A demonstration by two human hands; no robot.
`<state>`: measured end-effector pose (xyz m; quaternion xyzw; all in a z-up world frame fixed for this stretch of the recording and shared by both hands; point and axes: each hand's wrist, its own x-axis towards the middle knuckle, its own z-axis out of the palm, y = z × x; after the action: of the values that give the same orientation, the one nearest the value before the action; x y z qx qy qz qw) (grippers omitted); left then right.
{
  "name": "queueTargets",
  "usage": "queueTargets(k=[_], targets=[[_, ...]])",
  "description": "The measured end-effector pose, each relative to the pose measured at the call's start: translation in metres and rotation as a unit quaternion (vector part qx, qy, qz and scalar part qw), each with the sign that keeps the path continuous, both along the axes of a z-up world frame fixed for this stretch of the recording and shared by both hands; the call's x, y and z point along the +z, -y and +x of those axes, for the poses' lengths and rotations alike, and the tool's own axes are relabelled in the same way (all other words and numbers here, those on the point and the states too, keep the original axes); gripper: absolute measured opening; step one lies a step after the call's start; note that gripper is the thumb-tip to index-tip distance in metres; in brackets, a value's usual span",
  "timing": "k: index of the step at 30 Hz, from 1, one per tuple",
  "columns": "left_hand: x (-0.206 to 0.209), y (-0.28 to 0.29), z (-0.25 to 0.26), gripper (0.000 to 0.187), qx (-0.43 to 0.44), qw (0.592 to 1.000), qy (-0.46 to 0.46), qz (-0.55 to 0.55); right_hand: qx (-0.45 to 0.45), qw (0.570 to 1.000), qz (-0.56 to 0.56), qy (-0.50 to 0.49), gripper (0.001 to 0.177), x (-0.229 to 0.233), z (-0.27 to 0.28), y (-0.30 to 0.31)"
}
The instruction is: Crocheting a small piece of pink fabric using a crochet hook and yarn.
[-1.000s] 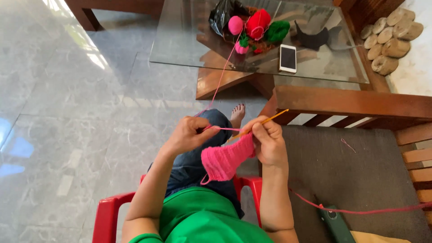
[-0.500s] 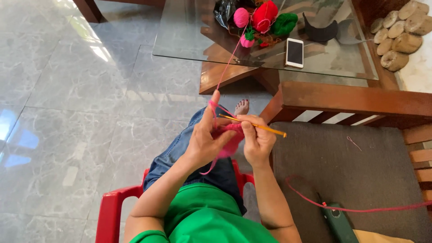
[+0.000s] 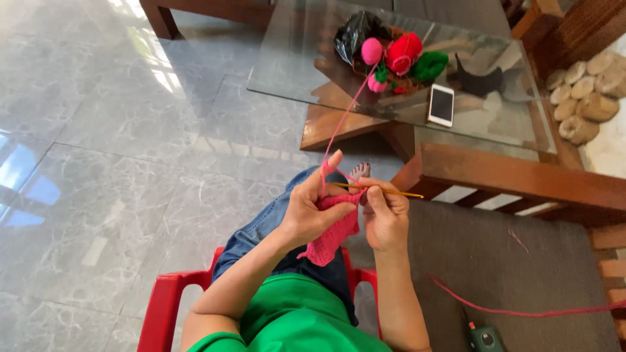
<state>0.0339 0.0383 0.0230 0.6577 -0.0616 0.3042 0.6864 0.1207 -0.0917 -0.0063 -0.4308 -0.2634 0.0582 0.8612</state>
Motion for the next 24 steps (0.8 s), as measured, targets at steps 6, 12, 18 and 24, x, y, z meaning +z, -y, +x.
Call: queueTargets(k=[6, 12, 18, 24], targets=[[0.007, -0.009, -0.006, 0.085, -0.003, 1.0, 0.008, 0.027, 0.022, 0.999, -0.005, -0.027, 0.022, -0.034, 0.014, 0.006], [0.001, -0.011, -0.008, 0.09, -0.042, 0.999, 0.009, -0.005, 0.019, 0.999, -0.035, -0.015, 0.021, -0.021, 0.012, 0.006], [-0.016, -0.028, -0.008, 0.103, -0.124, 0.992, -0.019, -0.004, 0.038, 0.998, -0.04, -0.038, 0.021, -0.006, 0.01, 0.003], [-0.029, -0.036, -0.002, 0.09, -0.139, 0.99, -0.025, -0.019, 0.041, 0.996, -0.051, -0.059, 0.018, -0.002, 0.009, 0.007]])
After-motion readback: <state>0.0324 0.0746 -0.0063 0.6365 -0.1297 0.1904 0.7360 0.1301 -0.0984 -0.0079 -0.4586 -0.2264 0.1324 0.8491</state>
